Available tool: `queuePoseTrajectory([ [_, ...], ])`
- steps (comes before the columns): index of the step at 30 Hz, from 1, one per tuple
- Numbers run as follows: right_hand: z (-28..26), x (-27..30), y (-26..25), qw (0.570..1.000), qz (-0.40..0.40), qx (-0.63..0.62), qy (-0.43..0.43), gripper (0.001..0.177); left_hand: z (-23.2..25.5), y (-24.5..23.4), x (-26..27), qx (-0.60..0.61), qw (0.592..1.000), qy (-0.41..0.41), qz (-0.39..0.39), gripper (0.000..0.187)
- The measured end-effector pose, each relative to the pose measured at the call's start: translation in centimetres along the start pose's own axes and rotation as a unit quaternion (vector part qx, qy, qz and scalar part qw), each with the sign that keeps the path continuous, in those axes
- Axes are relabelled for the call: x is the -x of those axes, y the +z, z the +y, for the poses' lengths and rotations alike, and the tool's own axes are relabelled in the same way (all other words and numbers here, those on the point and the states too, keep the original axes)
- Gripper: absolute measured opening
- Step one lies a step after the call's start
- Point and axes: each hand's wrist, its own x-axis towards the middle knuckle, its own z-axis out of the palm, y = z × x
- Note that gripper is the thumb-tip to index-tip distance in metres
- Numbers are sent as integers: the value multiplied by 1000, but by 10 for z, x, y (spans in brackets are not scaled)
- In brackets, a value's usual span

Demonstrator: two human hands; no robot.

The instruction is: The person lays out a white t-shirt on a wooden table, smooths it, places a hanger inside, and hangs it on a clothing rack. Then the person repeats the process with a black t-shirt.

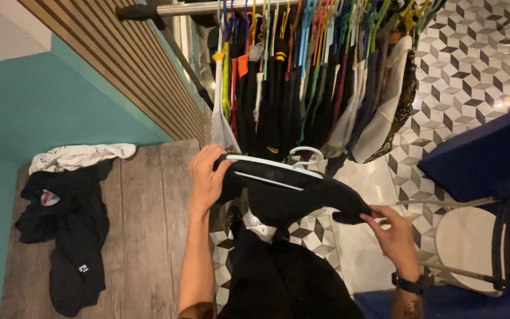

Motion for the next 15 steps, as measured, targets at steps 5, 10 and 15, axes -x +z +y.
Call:
queuePoseTrajectory([
  [5,-35,-7,-25,991,76,-2,-114,33,8,2,6,-37,999,7,-19,20],
  [10,-89,-21,-21,951,55,-71,-296,44,21,16,3,-14,996,59,-67,18],
  [15,-79,-25,16,980,-23,-151,-125,22,31,19,0,-2,996,19,-85,18],
])
